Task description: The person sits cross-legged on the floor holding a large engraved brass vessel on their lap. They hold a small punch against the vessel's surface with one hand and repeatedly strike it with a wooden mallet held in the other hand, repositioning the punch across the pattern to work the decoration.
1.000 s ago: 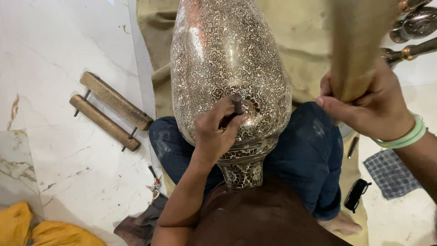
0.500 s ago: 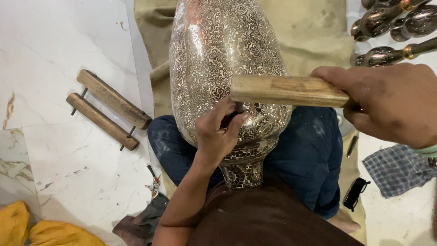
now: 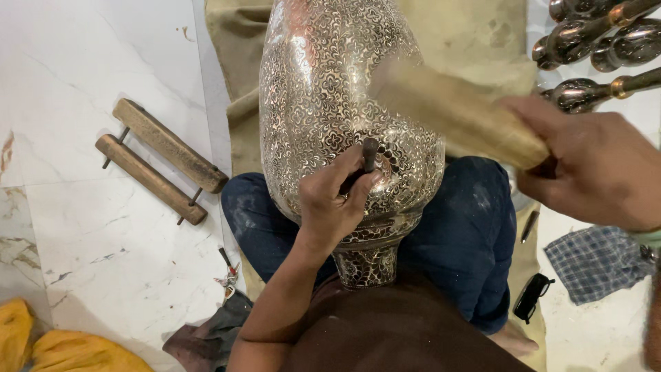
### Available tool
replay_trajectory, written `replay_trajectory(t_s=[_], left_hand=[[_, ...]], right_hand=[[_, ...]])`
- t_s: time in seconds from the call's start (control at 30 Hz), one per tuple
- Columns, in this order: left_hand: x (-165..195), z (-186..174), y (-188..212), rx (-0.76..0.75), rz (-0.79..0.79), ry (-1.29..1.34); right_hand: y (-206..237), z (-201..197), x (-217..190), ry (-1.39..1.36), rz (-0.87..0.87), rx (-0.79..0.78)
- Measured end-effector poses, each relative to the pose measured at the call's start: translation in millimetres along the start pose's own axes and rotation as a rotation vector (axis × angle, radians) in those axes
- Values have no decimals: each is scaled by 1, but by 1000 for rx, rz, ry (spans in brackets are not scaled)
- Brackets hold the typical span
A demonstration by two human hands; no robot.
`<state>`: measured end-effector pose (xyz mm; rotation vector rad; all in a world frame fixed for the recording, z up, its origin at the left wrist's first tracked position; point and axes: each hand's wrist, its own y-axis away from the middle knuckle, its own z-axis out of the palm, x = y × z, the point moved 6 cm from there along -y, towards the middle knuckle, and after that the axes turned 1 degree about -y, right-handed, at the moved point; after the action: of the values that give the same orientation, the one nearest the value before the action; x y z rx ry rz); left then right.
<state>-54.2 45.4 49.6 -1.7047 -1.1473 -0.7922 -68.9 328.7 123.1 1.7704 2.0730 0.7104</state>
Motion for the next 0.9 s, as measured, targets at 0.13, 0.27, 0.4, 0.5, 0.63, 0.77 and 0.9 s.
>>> replay_trajectory(t_s=[0.13,0.27,0.4,0.5,0.63,0.77,0.9], left_hand=[[5,-2,-2,22,47,-31],[5,-2,-3,-10,-7,-82],[7,-2,-3,-16,46,-68],[2,1,-6,-53,-25,-44],[6,-3,-6,-35,33,-27],[9,-5,-4,-34,41,-38],[5,-5,-5,-62,13,-33]], right_hand=[[5,-8,-4,-102,-125,212],[7,-4,-2,-160,-140,205],[12,-4,-3,70,-153,243],[5,7,6,-255,11,53],[10,2,4,-99,-69,149],[11,3,2,-100,-22,65],[15,-10,-11,18,-128,222]])
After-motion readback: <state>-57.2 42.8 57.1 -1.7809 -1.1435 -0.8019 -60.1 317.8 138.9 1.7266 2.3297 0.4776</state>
